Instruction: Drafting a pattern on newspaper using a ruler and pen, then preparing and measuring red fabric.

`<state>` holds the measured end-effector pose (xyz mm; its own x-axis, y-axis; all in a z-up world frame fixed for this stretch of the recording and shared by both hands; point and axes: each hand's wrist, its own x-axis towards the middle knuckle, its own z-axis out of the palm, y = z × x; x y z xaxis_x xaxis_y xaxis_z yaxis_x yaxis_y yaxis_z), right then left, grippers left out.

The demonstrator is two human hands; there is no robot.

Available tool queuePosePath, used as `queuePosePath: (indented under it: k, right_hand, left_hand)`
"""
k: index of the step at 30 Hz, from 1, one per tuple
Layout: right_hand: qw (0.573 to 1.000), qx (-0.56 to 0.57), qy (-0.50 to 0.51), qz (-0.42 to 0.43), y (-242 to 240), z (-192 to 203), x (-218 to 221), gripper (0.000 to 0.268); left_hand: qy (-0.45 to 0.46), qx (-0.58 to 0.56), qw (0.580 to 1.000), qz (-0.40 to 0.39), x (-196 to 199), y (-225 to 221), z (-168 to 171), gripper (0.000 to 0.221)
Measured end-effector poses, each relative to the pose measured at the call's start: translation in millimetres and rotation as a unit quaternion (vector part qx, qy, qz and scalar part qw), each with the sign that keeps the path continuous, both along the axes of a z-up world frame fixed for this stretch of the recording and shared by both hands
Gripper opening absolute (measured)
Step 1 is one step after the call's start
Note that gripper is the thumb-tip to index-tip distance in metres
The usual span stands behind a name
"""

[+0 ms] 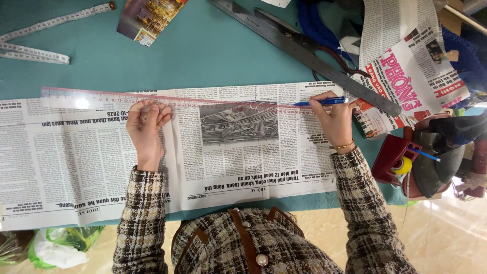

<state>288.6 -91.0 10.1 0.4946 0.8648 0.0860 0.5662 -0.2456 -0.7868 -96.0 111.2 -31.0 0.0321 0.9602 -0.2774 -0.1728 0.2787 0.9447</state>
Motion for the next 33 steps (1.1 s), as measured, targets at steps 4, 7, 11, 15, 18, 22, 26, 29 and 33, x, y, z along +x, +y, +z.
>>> queuePosePath:
  k: [4, 7, 11, 15, 18, 22, 26, 29, 33]
  right_hand:
    - [1.0, -0.009, -0.01, 0.001, 1, 1, 3, 0.003]
    - [1.0, -0.013, -0.01, 0.005, 5, -2, -3, 0.003]
    - [1.0, -0.01, 0.013, 0.006, 16, 5, -18, 0.004]
    - [0.998, -0.055, -0.015, 0.006, 7, -1, -1, 0.006]
    - [0.998, -0.059, -0.014, 0.005, 7, -3, 4, 0.004]
    - [0.999, -0.02, 0.021, 0.029, 26, -18, -18, 0.005]
    - [0.998, -0.017, 0.017, 0.058, 37, -15, -28, 0.003]
    - [0.998, -0.038, 0.0, 0.057, 30, -16, -15, 0.003]
    - [0.997, -0.043, 0.034, 0.047, 33, -35, -13, 0.003]
  left_hand:
    - [0.011, 0.018, 1.0, -0.008, 4, 2, 4, 0.012]
    - [0.016, 0.024, 1.0, -0.013, 5, 0, 12, 0.013]
    - [0.03, 0.045, 0.998, -0.021, 4, 0, 7, 0.011]
    - [0.043, 0.062, 0.997, -0.024, 2, -2, 6, 0.01]
    - [0.041, 0.067, 0.997, -0.019, 2, -5, 5, 0.01]
    - [0.052, 0.078, 0.995, -0.018, 1, -7, -1, 0.01]
    - [0.043, 0.076, 0.996, -0.009, 1, -11, -2, 0.011]
    - [0.041, 0.077, 0.996, -0.003, 1, -12, -3, 0.012]
    - [0.012, 0.073, 0.997, 0.016, 4, -16, -5, 0.011]
